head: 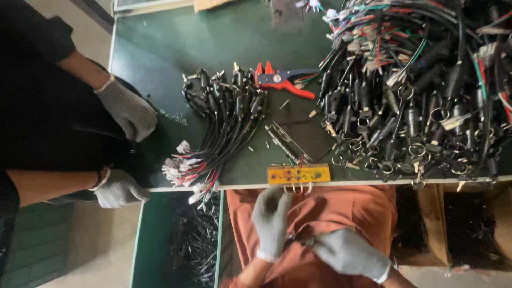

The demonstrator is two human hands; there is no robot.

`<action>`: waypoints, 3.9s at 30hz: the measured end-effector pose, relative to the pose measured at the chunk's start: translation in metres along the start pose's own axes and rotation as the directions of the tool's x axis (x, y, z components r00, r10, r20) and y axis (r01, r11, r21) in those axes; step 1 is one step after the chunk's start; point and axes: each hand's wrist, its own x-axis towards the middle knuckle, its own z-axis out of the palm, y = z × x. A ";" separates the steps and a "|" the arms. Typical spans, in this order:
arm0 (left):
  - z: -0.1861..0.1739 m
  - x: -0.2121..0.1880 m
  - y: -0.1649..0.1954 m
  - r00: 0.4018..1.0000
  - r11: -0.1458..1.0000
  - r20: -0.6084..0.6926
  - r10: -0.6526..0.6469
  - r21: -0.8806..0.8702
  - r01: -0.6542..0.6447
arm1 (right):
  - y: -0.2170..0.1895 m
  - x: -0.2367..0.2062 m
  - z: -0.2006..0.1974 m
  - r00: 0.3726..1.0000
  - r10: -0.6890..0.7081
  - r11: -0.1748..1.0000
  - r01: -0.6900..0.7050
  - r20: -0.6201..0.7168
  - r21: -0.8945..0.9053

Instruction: The person assembles small electronic components by inserting wires into a yellow terminal block and securing them with a screwdriver. They repeatedly pick up wires, align them, and tighten the terminals while working at a green workbench.

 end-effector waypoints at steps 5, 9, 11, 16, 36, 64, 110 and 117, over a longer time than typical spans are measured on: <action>-0.019 -0.026 -0.006 0.643 0.726 0.729 0.236 0.308 -0.615 | -0.006 0.006 -0.002 0.836 0.445 0.784 -0.537 0.320 0.312; -0.018 -0.021 -0.048 0.640 0.652 0.768 -0.011 0.491 -0.578 | -0.014 0.013 0.004 0.985 0.107 0.976 -0.079 0.133 -0.202; -0.021 -0.022 -0.062 0.657 0.673 0.752 0.053 0.459 -0.580 | -0.008 0.008 -0.017 0.948 0.147 0.988 -0.127 0.282 -0.088; -0.027 -0.015 -0.063 0.823 0.699 0.556 0.120 0.541 -0.467 | 0.004 0.008 -0.043 0.976 0.036 0.867 -0.138 -0.216 -0.479; -0.018 0.004 -0.054 0.758 0.703 0.593 0.270 0.416 -0.577 | 0.009 0.007 0.025 0.894 0.213 0.930 -0.309 -0.394 -0.197; -0.017 0.001 -0.036 0.708 0.355 0.550 0.444 0.617 -0.702 | 0.038 0.031 0.053 0.800 0.591 0.330 -0.359 0.105 0.873; -0.009 0.021 -0.015 0.974 0.990 0.203 0.104 0.070 -0.121 | 0.057 0.050 0.047 0.933 0.271 0.888 -0.337 -0.237 -0.311; 0.001 0.004 -0.066 0.923 0.985 0.366 -0.119 -0.071 0.155 | 0.046 0.024 0.047 0.756 0.638 0.570 -0.334 -0.148 0.751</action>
